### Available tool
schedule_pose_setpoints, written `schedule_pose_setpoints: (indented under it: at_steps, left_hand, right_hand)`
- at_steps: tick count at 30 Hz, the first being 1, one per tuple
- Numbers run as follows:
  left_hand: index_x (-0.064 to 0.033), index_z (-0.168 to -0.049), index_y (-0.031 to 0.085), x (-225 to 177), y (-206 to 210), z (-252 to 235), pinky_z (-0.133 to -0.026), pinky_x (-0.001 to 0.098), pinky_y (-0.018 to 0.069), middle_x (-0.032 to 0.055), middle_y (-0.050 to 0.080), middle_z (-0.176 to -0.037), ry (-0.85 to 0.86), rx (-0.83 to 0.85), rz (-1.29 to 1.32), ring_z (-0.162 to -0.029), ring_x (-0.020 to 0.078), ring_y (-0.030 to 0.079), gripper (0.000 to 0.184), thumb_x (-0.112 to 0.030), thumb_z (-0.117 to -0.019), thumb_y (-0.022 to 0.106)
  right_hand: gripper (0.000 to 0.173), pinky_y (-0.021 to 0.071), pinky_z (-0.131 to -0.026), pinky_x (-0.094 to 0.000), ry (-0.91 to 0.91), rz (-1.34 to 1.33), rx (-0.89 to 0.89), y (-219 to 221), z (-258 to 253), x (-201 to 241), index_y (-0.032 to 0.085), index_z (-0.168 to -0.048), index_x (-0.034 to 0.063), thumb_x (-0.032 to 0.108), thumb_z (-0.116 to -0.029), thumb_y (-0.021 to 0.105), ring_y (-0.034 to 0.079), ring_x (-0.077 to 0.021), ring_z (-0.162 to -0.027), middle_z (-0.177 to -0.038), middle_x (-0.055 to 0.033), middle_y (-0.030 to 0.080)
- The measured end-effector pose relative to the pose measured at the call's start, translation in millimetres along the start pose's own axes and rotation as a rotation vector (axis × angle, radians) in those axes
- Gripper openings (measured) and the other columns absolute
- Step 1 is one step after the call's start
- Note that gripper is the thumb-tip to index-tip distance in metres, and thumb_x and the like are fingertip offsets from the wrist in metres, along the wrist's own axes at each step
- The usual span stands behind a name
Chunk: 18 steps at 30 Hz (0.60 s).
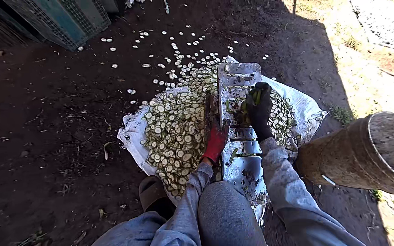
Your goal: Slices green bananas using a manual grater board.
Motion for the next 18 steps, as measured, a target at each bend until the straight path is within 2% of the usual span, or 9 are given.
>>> schedule_pose_setpoints:
  at_steps: [2, 4, 6, 7, 10, 13, 14, 16, 18]
  left_hand:
    - [-0.0247, -0.164, 0.022, -0.1, 1.9, 1.5, -0.102, 0.0637, 0.0473, 0.017, 0.051, -0.152, -0.001, 0.0, -0.013, -0.129, 0.039, 0.058, 0.073, -0.06, -0.1043, 0.045]
    - [-0.0218, -0.164, 0.025, -2.5, 3.9, 0.6, -0.102, 0.064, 0.0473, 0.0194, 0.054, -0.148, -0.001, -0.023, -0.015, -0.128, 0.04, 0.059, 0.072, -0.058, -0.1047, 0.046]
    - [-0.0182, -0.163, 0.027, -5.6, 4.0, -2.1, -0.103, 0.0632, 0.0466, 0.0215, 0.058, -0.142, -0.002, -0.051, -0.016, -0.127, 0.0406, 0.059, 0.071, -0.055, -0.1055, 0.046]
    - [-0.019, -0.163, 0.027, -5.1, 3.1, -1.5, -0.102, 0.0635, 0.0468, 0.0214, 0.059, -0.142, -0.01, -0.054, -0.021, -0.126, 0.0407, 0.06, 0.071, -0.056, -0.1052, 0.046]
    - [-0.0203, -0.164, 0.023, -2.1, 4.1, 2.5, -0.103, 0.0642, 0.0458, 0.0209, 0.055, -0.147, -0.009, -0.018, -0.025, -0.129, 0.0413, 0.058, 0.072, -0.056, -0.1057, 0.045]
    - [-0.0211, -0.164, 0.023, -2.7, 3.6, 4.8, -0.103, 0.0624, 0.0465, 0.0197, 0.052, -0.15, -0.01, 0.012, -0.015, -0.129, 0.0395, 0.057, 0.07, -0.054, -0.1065, 0.045]
    - [-0.0218, -0.164, 0.023, -2.9, 2.6, 5.9, -0.103, 0.0618, 0.0466, 0.0189, 0.051, -0.151, -0.011, 0.016, -0.005, -0.13, 0.0389, 0.057, 0.069, -0.053, -0.1066, 0.045]
    - [-0.0216, -0.164, 0.024, -2.8, 1.0, 6.9, -0.102, 0.0617, 0.0473, 0.0193, 0.051, -0.15, -0.012, 0.011, 0.014, -0.128, 0.0394, 0.057, 0.07, -0.055, -0.106, 0.046]
    - [-0.0216, -0.164, 0.023, -3.7, 0.7, 3.2, -0.104, 0.0611, 0.0467, 0.0173, 0.05, -0.153, -0.002, 0.009, 0.015, -0.131, 0.0378, 0.056, 0.072, -0.056, -0.1053, 0.046]
  right_hand:
    - [0.04, 0.0571, -0.07, -0.0455, 0.066, 0.013, 0.05, -35.5, 78.5, 12.7, 0.05, -0.131, 0.005, 0.009, -0.0941, 0.064, 0.066, -0.0258, -0.085, -0.103, -0.0134, 0.065]
    - [0.025, 0.0584, -0.075, -0.0315, 0.067, -0.064, -0.022, -64.7, 161.3, 15.9, 0.059, -0.115, 0.0014, 0.009, -0.091, 0.064, 0.066, -0.0144, -0.087, -0.098, -0.0086, 0.067]
    - [0.018, 0.0567, -0.087, -0.0223, 0.019, -0.163, -0.045, -73.8, 200.5, 21.0, 0.056, -0.11, 0.0063, 0.016, -0.0954, 0.062, 0.066, -0.0066, -0.097, -0.103, -0.0037, 0.067]
    - [0.019, 0.0562, -0.087, -0.0225, 0.004, -0.168, -0.046, -69.8, 193.8, 21.1, 0.056, -0.11, 0.0047, 0.016, -0.0956, 0.061, 0.065, -0.0073, -0.097, -0.103, -0.0049, 0.066]
    - [0.022, 0.0554, -0.077, -0.039, -0.013, -0.053, -0.059, -35.5, 105.4, 3.6, 0.058, -0.108, -0.006, 0.005, -0.0894, 0.06, 0.064, -0.0229, -0.086, -0.099, -0.0171, 0.066]
    - [0.025, 0.0526, -0.089, -0.0459, -0.121, 0.069, -0.105, 7.7, -5.1, -13.3, 0.057, -0.112, -0.0072, 0.004, -0.0905, 0.058, 0.064, -0.0355, -0.102, -0.11, -0.0263, 0.063]
    - [0.024, 0.0514, -0.093, -0.0451, -0.108, 0.09, -0.101, 17.1, -28.5, -13.2, 0.056, -0.112, -0.0065, 0.004, -0.0912, 0.058, 0.062, -0.0361, -0.106, -0.112, -0.0263, 0.062]
    - [0.022, 0.0518, -0.09, -0.0432, -0.063, 0.095, -0.057, 18.5, -32.7, -7.6, 0.054, -0.112, -0.0034, 0.005, -0.0915, 0.059, 0.061, -0.0334, -0.104, -0.11, -0.0228, 0.061]
    - [0.022, 0.0552, -0.077, -0.0468, 0.0, 0.092, 0.039, -8.3, 20.9, 7.5, 0.051, -0.114, 0.001, 0.01, -0.0978, 0.062, 0.064, -0.0318, -0.092, -0.104, -0.0194, 0.061]
Point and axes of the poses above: each hand's wrist, its own z-axis away from the middle knuckle, its own y-axis out of the palm, x = y × z, the point moved 7 cm from there along -z, towards the middle knuckle
